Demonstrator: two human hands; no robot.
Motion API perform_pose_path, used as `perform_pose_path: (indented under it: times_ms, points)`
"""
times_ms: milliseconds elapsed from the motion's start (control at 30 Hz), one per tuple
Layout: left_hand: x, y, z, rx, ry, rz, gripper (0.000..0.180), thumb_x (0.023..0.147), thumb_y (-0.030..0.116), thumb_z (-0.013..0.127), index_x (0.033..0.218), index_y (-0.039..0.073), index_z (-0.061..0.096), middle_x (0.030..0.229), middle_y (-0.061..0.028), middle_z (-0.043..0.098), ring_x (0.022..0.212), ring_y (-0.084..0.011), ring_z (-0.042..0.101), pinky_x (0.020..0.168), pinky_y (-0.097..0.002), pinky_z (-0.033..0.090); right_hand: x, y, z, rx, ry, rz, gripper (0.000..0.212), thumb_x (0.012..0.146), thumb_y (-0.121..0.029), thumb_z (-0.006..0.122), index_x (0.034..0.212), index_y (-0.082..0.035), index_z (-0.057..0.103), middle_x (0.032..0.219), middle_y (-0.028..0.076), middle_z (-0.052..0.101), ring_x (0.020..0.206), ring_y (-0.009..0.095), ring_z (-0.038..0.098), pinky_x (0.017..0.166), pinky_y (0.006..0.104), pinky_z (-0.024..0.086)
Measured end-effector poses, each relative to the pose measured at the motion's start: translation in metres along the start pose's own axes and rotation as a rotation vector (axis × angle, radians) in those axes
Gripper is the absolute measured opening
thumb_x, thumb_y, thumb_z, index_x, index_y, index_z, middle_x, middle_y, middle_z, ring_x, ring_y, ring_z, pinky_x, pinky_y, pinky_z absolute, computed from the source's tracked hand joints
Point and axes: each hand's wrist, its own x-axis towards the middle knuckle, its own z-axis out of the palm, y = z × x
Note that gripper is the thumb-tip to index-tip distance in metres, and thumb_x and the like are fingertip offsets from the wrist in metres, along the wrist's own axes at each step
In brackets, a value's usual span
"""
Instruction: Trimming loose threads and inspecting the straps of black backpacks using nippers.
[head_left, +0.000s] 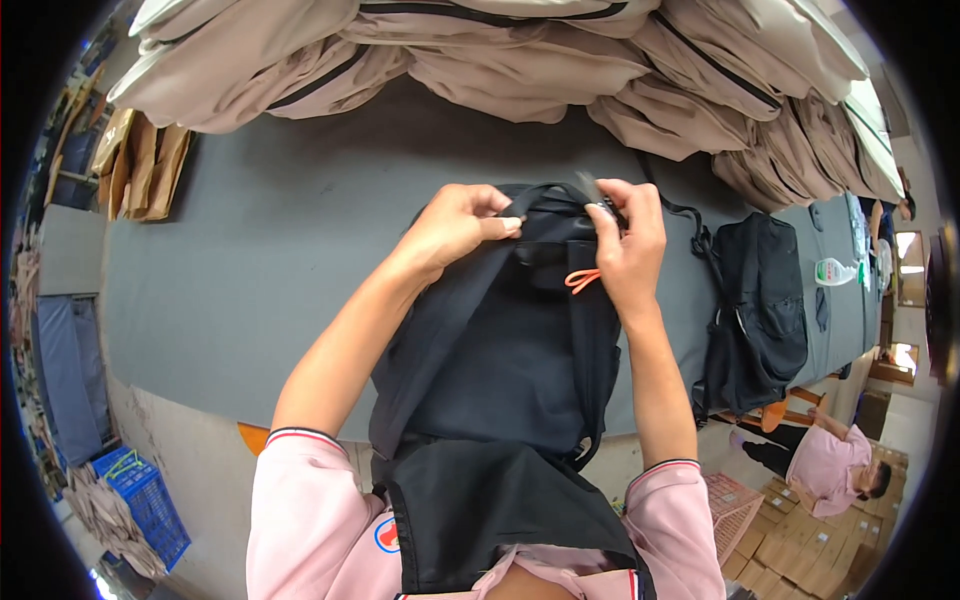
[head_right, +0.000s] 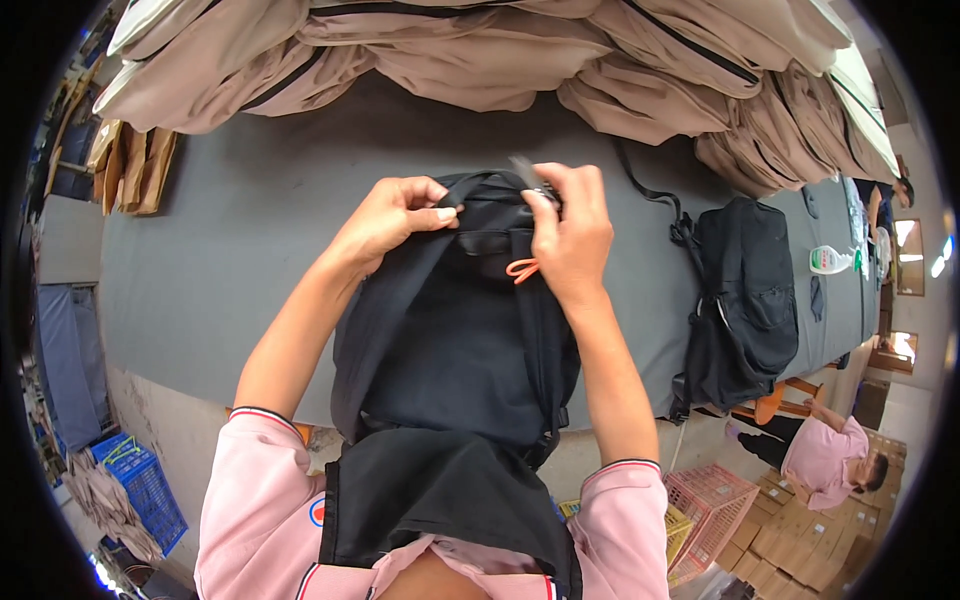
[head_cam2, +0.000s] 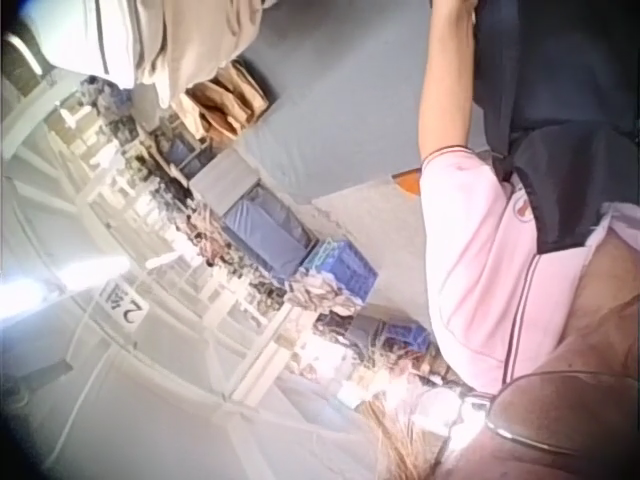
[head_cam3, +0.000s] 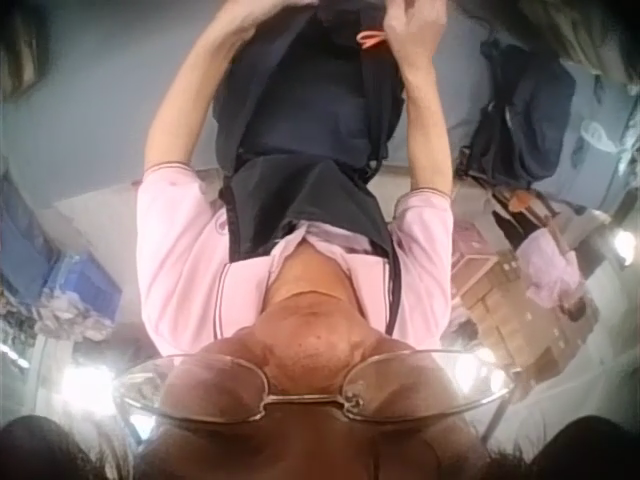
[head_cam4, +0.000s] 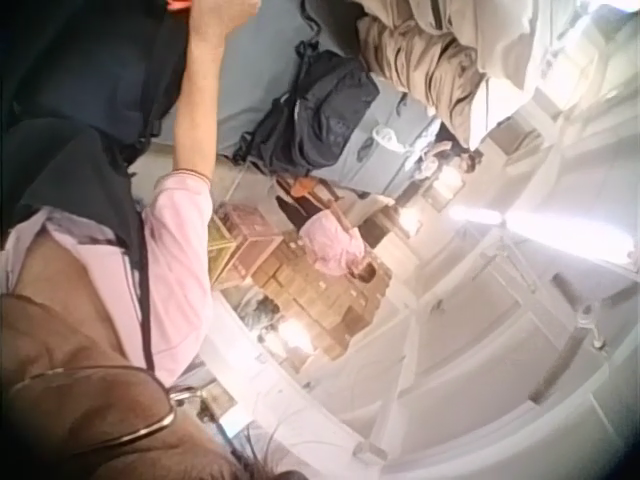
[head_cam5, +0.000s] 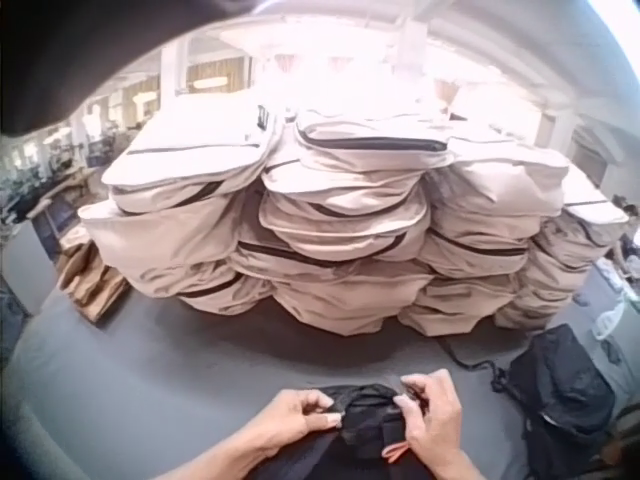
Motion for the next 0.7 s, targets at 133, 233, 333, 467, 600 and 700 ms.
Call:
perform_pose_path:
  times_ms: [133, 233, 333, 467, 600, 700]
  points:
    - [-0.001, 0.012, 0.005, 0.21, 0.055, 0.01, 0.021, 0.078, 0.017, 0.069, 0.09, 0.001, 0.064, 0.071, -0.0022, 0.063, 0.07, -0.0097, 0.061, 0.064, -0.0241, 0.045, -0.019, 0.024, -0.004, 0.308, -0.179, 0.363, 0.024, 0.072, -0.003, 0.073, 0.092, 0.001, 0.062, 0.09, 0.003, 0.056, 0.075, 0.012, 0.054, 0.069, 0.0227, 0.045]
    - [0.01, 0.024, 0.006, 0.755, 0.091, 0.411, 0.033, 0.079, 0.025, 0.067, 0.099, -0.001, 0.063, 0.054, -0.0059, 0.053, 0.049, -0.0115, 0.055, 0.052, -0.0281, 0.043, -0.016, 0.018, 0.007, 0.36, -0.109, 0.378, 0.013, 0.075, 0.001, 0.069, 0.086, 0.004, 0.063, 0.086, 0.001, 0.059, 0.069, 0.009, 0.056, 0.065, 0.0217, 0.045]
    - [0.019, 0.037, 0.003, 0.688, -0.095, 0.347, 0.033, 0.085, 0.019, 0.063, 0.114, 0.005, 0.062, 0.06, -0.0066, 0.058, 0.051, -0.0118, 0.056, 0.053, -0.0262, 0.045, -0.018, 0.018, 0.016, 0.494, -0.086, 0.469, 0.012, 0.077, 0.001, 0.067, 0.087, 0.005, 0.063, 0.082, 0.001, 0.058, 0.069, 0.007, 0.053, 0.065, 0.0216, 0.044]
    - [0.029, 0.027, -0.007, 0.476, -0.209, 0.372, 0.032, 0.086, 0.019, 0.063, 0.117, 0.011, 0.063, 0.072, -0.007, 0.065, 0.066, -0.0111, 0.06, 0.063, -0.0307, 0.048, -0.018, 0.01, 0.016, 0.638, -0.195, 0.626, 0.01, 0.08, -0.003, 0.065, 0.086, 0.005, 0.063, 0.076, -0.002, 0.052, 0.068, 0.005, 0.046, 0.062, 0.0203, 0.039]
    - [0.037, 0.016, -0.01, 0.196, -0.257, 0.557, 0.032, 0.087, 0.017, 0.062, 0.118, 0.009, 0.062, 0.104, -0.0063, 0.063, 0.088, -0.0126, 0.057, 0.081, -0.028, 0.048, -0.011, 0.008, 0.012, 0.753, -0.296, 0.692, 0.01, 0.082, -0.004, 0.064, 0.087, 0.005, 0.063, 0.077, -0.003, 0.053, 0.071, 0.005, 0.047, 0.064, 0.0201, 0.039]
    - [0.038, 0.016, -0.009, -0.065, -0.395, 0.27, 0.027, 0.089, 0.024, 0.06, 0.106, 0.003, 0.063, 0.1, -0.0044, 0.064, 0.087, -0.0112, 0.057, 0.081, -0.0243, 0.046, -0.009, 0.006, 0.01, 0.847, -0.408, 0.759, 0.01, 0.083, -0.005, 0.063, 0.088, 0.003, 0.063, 0.079, -0.003, 0.054, 0.073, 0.005, 0.048, 0.066, 0.0204, 0.039]
